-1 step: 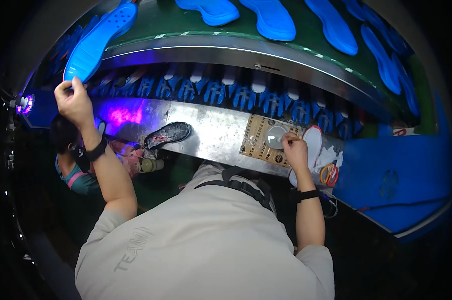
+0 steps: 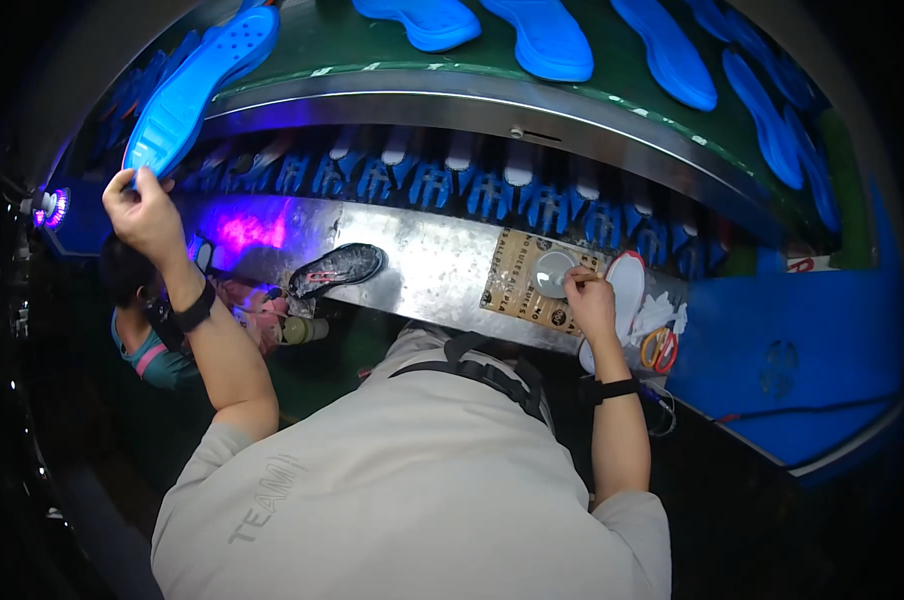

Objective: Applying glue to shoe soles and preparing components at an industrial workbench.

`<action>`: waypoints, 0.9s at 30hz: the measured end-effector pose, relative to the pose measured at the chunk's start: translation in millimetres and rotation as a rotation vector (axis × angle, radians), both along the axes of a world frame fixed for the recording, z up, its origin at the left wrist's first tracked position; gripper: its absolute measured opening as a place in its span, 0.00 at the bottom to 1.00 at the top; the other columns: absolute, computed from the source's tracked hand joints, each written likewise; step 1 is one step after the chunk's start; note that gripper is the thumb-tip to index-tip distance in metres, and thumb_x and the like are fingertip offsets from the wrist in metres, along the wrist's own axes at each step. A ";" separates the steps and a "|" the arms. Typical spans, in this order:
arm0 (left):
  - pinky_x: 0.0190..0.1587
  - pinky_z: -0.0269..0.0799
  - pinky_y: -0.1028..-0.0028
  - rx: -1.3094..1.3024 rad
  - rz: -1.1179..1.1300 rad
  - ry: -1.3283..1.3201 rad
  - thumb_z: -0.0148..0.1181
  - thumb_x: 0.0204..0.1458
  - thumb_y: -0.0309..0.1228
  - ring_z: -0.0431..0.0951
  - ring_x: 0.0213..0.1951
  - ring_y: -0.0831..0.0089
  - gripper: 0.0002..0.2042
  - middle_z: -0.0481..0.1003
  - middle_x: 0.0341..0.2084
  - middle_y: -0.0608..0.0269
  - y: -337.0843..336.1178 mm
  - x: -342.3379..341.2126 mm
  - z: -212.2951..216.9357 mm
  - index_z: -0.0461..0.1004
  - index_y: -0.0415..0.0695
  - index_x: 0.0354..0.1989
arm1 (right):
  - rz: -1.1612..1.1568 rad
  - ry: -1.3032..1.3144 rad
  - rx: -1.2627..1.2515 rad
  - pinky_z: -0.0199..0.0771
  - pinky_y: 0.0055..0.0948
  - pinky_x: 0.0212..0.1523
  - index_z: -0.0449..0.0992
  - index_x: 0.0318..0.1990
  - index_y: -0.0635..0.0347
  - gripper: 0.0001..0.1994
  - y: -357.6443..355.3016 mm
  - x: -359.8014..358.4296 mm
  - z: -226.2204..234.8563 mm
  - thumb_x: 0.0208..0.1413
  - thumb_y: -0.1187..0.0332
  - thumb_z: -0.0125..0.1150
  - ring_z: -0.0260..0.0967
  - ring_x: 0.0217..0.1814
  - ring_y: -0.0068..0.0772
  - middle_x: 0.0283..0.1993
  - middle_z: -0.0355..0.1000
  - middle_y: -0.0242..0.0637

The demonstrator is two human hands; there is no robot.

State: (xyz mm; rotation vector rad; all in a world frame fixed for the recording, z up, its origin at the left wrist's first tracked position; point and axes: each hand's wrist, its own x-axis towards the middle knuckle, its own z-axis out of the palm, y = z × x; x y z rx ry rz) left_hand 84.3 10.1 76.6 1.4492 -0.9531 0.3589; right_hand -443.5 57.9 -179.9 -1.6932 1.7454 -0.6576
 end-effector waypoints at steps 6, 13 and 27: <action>0.46 0.79 0.68 -0.101 -0.311 0.330 0.46 0.58 0.27 0.81 0.44 0.61 0.17 0.78 0.44 0.48 58.0 -34.3 -7.3 0.74 0.33 0.52 | -0.066 -0.124 -0.064 0.71 0.29 0.31 0.79 0.37 0.64 0.09 9.4 0.7 11.7 0.58 0.67 0.60 0.74 0.27 0.30 0.25 0.76 0.41; 0.53 0.75 0.64 0.425 -0.944 1.344 0.49 0.60 0.39 0.80 0.45 0.63 0.22 0.79 0.43 0.50 85.4 -78.7 -92.2 0.72 0.33 0.55 | -0.111 -0.321 -0.237 0.68 0.23 0.32 0.79 0.39 0.66 0.09 18.9 8.0 24.1 0.62 0.68 0.58 0.69 0.30 0.20 0.28 0.76 0.32; 0.60 0.70 0.69 0.619 -1.700 1.424 0.60 0.56 0.32 0.73 0.57 0.67 0.37 0.68 0.59 0.50 124.2 -126.8 -112.6 0.48 0.35 0.72 | 0.154 -0.701 -0.213 0.71 0.20 0.41 0.79 0.44 0.67 0.08 13.6 97.2 172.9 0.60 0.76 0.56 0.73 0.37 0.22 0.39 0.76 0.36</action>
